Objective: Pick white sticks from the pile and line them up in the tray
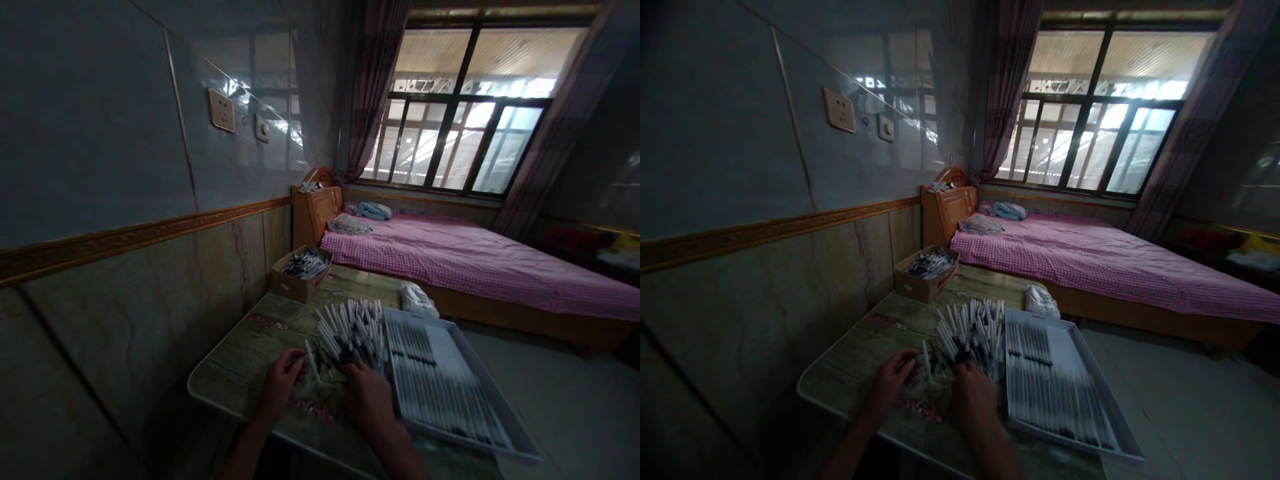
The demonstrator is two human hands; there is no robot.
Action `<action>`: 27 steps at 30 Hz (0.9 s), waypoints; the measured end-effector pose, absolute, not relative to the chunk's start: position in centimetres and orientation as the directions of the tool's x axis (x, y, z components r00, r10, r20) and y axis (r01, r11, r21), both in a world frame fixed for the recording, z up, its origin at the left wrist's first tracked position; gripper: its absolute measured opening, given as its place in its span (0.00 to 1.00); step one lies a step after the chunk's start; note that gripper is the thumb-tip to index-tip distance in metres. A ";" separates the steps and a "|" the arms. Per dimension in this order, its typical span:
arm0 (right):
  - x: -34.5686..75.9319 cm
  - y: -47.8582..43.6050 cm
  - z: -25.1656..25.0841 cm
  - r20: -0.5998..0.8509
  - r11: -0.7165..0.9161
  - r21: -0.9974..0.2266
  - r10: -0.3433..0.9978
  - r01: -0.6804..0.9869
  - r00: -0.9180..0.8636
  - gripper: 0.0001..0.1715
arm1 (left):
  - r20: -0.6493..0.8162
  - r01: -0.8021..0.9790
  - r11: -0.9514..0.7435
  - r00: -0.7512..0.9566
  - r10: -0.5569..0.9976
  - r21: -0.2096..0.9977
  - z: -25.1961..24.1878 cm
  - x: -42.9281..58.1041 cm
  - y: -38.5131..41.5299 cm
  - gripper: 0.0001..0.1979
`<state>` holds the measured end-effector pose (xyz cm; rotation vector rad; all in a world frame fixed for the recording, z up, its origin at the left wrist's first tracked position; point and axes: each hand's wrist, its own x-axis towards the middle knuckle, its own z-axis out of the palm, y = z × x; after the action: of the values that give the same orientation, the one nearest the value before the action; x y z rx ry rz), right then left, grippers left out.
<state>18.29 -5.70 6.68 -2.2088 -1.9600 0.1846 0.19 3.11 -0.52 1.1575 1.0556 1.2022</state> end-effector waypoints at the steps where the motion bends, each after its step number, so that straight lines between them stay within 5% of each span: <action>1: 17.9 -5.3 6.2 0.023 -0.119 -0.188 0.992 0.975 0.125 0.13 | 0.007 -0.114 0.004 0.095 0.995 0.994 -0.6 0.2 3.1 0.21; 13: 17.6 -2.4 4.2 0.017 -0.183 -0.147 0.982 0.972 0.187 0.18 | 0.094 0.173 -0.135 0.227 0.969 0.976 -1.0 0.6 2.9 0.14; 27: 17.5 -2.9 5.1 0.030 -0.233 -0.174 0.970 0.957 0.241 0.14 | 0.121 0.228 -0.183 0.260 0.958 0.956 -0.3 0.5 2.5 0.11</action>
<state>17.48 -2.91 5.11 -2.3473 -1.8400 0.1257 0.47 2.52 -0.28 1.6161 1.1214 1.0018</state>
